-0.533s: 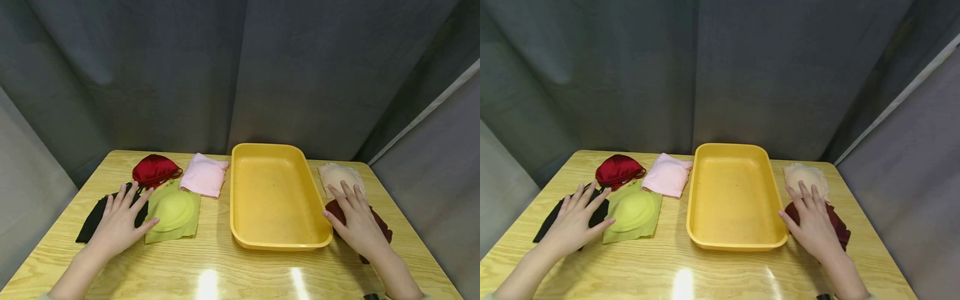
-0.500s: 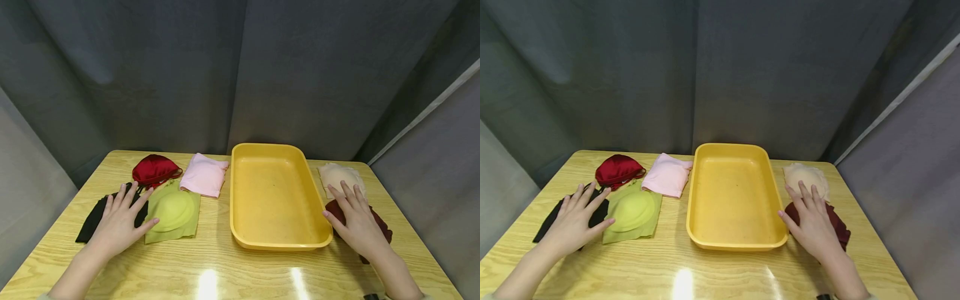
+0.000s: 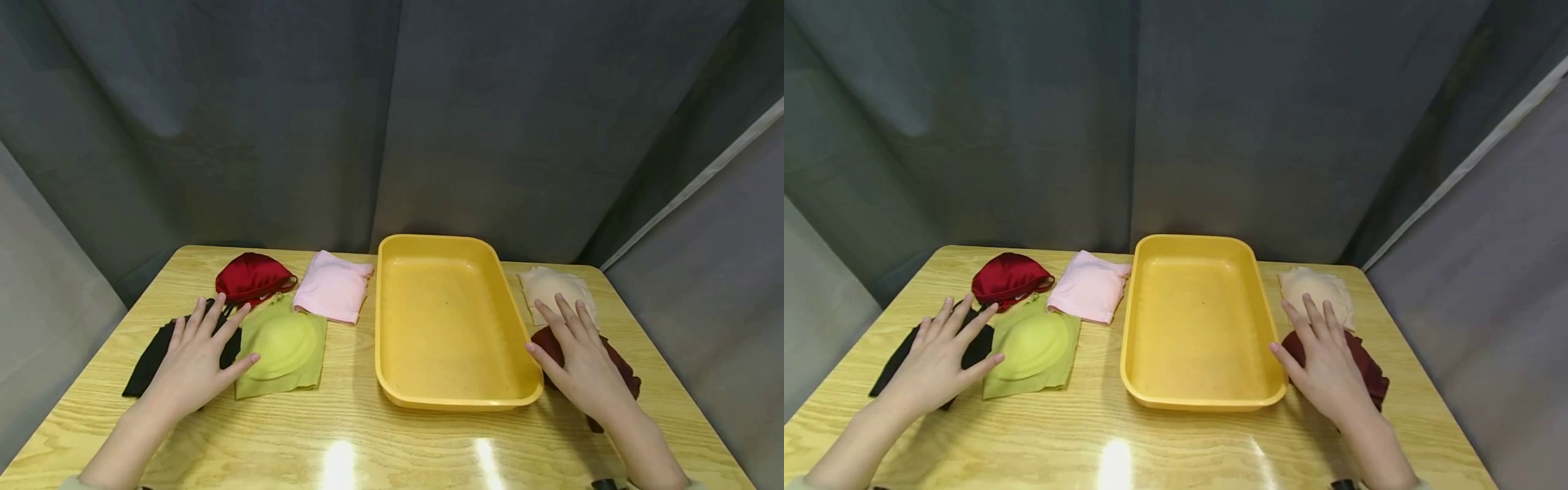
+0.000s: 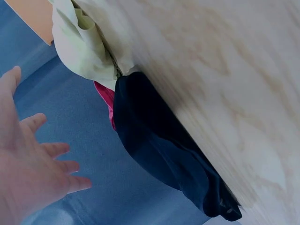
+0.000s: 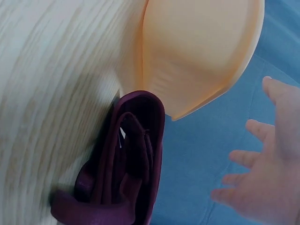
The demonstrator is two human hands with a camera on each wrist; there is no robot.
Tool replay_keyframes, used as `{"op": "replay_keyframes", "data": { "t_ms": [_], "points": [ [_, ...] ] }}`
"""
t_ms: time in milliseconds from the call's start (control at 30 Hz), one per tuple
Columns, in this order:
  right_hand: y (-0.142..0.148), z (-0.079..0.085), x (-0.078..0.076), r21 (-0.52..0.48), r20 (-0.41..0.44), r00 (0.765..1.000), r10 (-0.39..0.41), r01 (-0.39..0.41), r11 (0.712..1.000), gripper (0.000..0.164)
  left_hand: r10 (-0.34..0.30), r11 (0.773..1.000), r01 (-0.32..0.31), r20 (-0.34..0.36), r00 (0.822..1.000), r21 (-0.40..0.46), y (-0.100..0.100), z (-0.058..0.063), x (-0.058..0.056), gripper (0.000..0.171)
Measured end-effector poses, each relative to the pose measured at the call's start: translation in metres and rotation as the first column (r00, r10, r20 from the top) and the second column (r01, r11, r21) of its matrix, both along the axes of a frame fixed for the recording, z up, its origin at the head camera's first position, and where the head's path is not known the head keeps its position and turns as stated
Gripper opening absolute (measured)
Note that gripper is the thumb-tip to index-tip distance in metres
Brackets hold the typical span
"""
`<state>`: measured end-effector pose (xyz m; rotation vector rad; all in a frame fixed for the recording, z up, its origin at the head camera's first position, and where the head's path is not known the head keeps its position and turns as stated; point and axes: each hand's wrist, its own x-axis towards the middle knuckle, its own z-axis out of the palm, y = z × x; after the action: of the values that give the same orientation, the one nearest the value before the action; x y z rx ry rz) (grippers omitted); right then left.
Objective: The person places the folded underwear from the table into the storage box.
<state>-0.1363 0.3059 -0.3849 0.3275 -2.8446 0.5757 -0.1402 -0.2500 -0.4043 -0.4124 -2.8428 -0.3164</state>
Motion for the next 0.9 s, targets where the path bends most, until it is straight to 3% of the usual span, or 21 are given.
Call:
{"op": "replay_keyframes", "data": {
  "t_ms": [367, 700, 900],
  "points": [
    [-0.006, -0.001, -0.005, -0.098, -0.027, 1.000, 0.016, -0.018, 0.995, 0.067, -0.013, 0.999, 0.014, -0.018, 1.000, 0.037, 0.004, 0.001, -0.006, 0.081],
    [-0.009, -0.007, -0.026, -0.251, -0.045, 0.998, 0.038, -0.048, 0.967, 0.066, -0.053, 0.994, 0.056, -0.028, 0.998, 0.098, 0.014, -0.003, -0.018, 0.079],
    [-0.006, -0.015, -0.043, -0.368, 0.064, 0.997, 0.048, -0.021, 0.930, 0.071, -0.088, 0.986, 0.085, 0.018, 0.996, 0.141, 0.021, -0.005, -0.030, 0.080]
  ]
}}
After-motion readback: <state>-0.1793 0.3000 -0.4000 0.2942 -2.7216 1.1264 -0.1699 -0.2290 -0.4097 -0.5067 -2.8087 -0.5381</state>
